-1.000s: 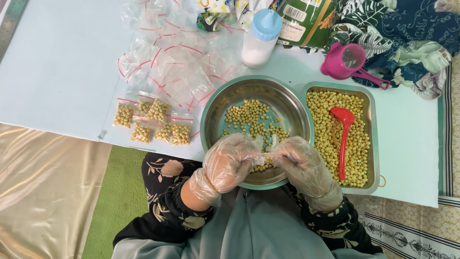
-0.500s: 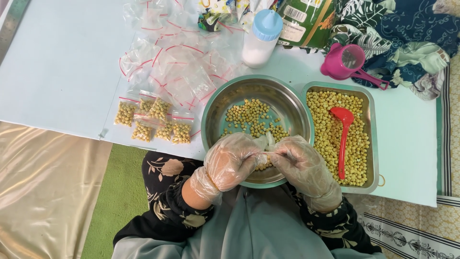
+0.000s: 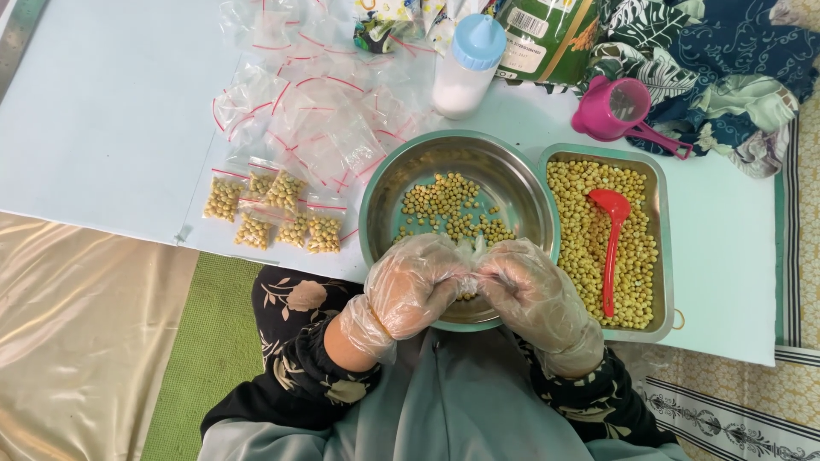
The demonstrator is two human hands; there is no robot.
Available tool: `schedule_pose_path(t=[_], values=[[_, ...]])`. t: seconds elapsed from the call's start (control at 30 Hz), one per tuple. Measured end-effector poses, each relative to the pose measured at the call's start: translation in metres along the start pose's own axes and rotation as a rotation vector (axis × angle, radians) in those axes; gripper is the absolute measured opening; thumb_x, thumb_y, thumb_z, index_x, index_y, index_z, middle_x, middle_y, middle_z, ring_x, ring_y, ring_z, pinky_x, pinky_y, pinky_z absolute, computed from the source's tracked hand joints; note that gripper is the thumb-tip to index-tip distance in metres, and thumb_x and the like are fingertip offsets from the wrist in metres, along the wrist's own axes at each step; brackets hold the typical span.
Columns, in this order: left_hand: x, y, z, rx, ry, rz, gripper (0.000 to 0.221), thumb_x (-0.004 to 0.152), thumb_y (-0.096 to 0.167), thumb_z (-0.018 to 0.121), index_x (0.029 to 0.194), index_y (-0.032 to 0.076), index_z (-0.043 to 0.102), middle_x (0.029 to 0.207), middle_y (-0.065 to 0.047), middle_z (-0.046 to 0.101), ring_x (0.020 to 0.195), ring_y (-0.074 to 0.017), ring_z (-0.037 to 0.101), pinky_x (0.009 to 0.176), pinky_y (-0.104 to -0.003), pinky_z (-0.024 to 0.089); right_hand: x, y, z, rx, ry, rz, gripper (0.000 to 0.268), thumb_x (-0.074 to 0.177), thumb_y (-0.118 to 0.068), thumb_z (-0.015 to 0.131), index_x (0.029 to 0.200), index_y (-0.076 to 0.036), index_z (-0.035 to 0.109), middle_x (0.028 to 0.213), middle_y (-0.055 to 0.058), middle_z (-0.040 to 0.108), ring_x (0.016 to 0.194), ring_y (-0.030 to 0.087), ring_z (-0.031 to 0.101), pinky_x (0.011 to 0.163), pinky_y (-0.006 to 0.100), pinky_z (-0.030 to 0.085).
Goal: The person is manually filling small plastic bags with soybeans from a metal bowl.
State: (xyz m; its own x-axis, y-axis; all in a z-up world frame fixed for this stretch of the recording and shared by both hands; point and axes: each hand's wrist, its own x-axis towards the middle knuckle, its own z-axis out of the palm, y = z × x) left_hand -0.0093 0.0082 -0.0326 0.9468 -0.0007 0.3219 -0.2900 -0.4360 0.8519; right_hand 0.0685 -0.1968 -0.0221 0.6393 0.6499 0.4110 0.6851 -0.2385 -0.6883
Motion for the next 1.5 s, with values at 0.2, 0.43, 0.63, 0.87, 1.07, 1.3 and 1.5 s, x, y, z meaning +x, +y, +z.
schedule_pose_path(t=[0.2, 0.43, 0.63, 0.87, 1.07, 1.3, 1.5], values=[[0.0, -0.001, -0.002, 0.028, 0.004, 0.018, 0.011, 0.085, 0.013, 0.069, 0.089, 0.021, 0.075, 0.09, -0.006, 0.07, 0.092, -0.0343, 0.069, 0.084, -0.042, 0.058, -0.001, -0.002, -0.007, 0.047, 0.025, 0.012, 0.007, 0.092, -0.015, 0.074, 0.086, -0.012, 0.077, 0.089, 0.009, 0.071, 0.091, 0.031, 0.071, 0.085, 0.041, 0.059], [-0.002, 0.004, 0.0, 0.036, 0.028, 0.03, 0.015, 0.086, 0.012, 0.068, 0.092, 0.023, 0.077, 0.091, -0.003, 0.071, 0.093, -0.0309, 0.071, 0.087, -0.039, 0.058, -0.007, -0.002, -0.006, 0.061, 0.047, -0.016, 0.005, 0.091, -0.013, 0.076, 0.087, -0.011, 0.077, 0.088, 0.008, 0.069, 0.087, 0.029, 0.071, 0.082, 0.038, 0.059], [-0.007, 0.009, 0.003, 0.2, 0.116, 0.141, 0.012, 0.085, 0.013, 0.069, 0.091, 0.022, 0.075, 0.091, -0.002, 0.072, 0.095, -0.0289, 0.071, 0.089, -0.041, 0.058, -0.007, -0.009, -0.005, 0.057, 0.029, -0.057, 0.007, 0.093, -0.012, 0.073, 0.086, -0.01, 0.075, 0.087, 0.01, 0.069, 0.084, 0.032, 0.07, 0.08, 0.039, 0.059], [-0.011, 0.017, -0.002, 0.24, 0.164, 0.171, 0.01, 0.082, 0.01, 0.07, 0.091, 0.015, 0.069, 0.093, -0.004, 0.069, 0.092, -0.0295, 0.069, 0.086, -0.04, 0.055, -0.016, -0.008, 0.001, 0.001, 0.016, 0.026, 0.007, 0.085, -0.008, 0.077, 0.09, -0.005, 0.074, 0.095, 0.013, 0.069, 0.09, 0.029, 0.068, 0.083, 0.037, 0.056], [-0.012, 0.026, -0.012, 0.184, 0.158, 0.198, 0.01, 0.079, 0.007, 0.07, 0.087, 0.008, 0.065, 0.088, -0.006, 0.064, 0.08, -0.0293, 0.062, 0.078, -0.039, 0.051, -0.014, -0.02, -0.001, 0.002, -0.091, 0.182, 0.015, 0.08, -0.003, 0.075, 0.095, -0.001, 0.071, 0.101, 0.009, 0.071, 0.097, 0.021, 0.064, 0.091, 0.032, 0.053], [-0.017, 0.018, -0.002, 0.186, 0.15, 0.206, 0.019, 0.084, 0.012, 0.069, 0.102, 0.007, 0.067, 0.102, -0.009, 0.067, 0.089, -0.0323, 0.066, 0.085, -0.041, 0.053, -0.016, -0.019, 0.008, -0.098, -0.085, 0.118, 0.021, 0.078, -0.002, 0.075, 0.098, -0.003, 0.072, 0.107, 0.01, 0.071, 0.098, 0.023, 0.067, 0.086, 0.032, 0.056], [-0.015, 0.017, -0.002, 0.218, 0.126, 0.204, 0.011, 0.087, 0.013, 0.066, 0.097, 0.006, 0.065, 0.091, -0.01, 0.061, 0.08, -0.0329, 0.061, 0.076, -0.042, 0.05, -0.004, -0.035, 0.005, -0.166, -0.145, 0.093, 0.016, 0.082, -0.004, 0.07, 0.098, -0.003, 0.07, 0.105, 0.01, 0.069, 0.093, 0.025, 0.065, 0.082, 0.034, 0.054]])
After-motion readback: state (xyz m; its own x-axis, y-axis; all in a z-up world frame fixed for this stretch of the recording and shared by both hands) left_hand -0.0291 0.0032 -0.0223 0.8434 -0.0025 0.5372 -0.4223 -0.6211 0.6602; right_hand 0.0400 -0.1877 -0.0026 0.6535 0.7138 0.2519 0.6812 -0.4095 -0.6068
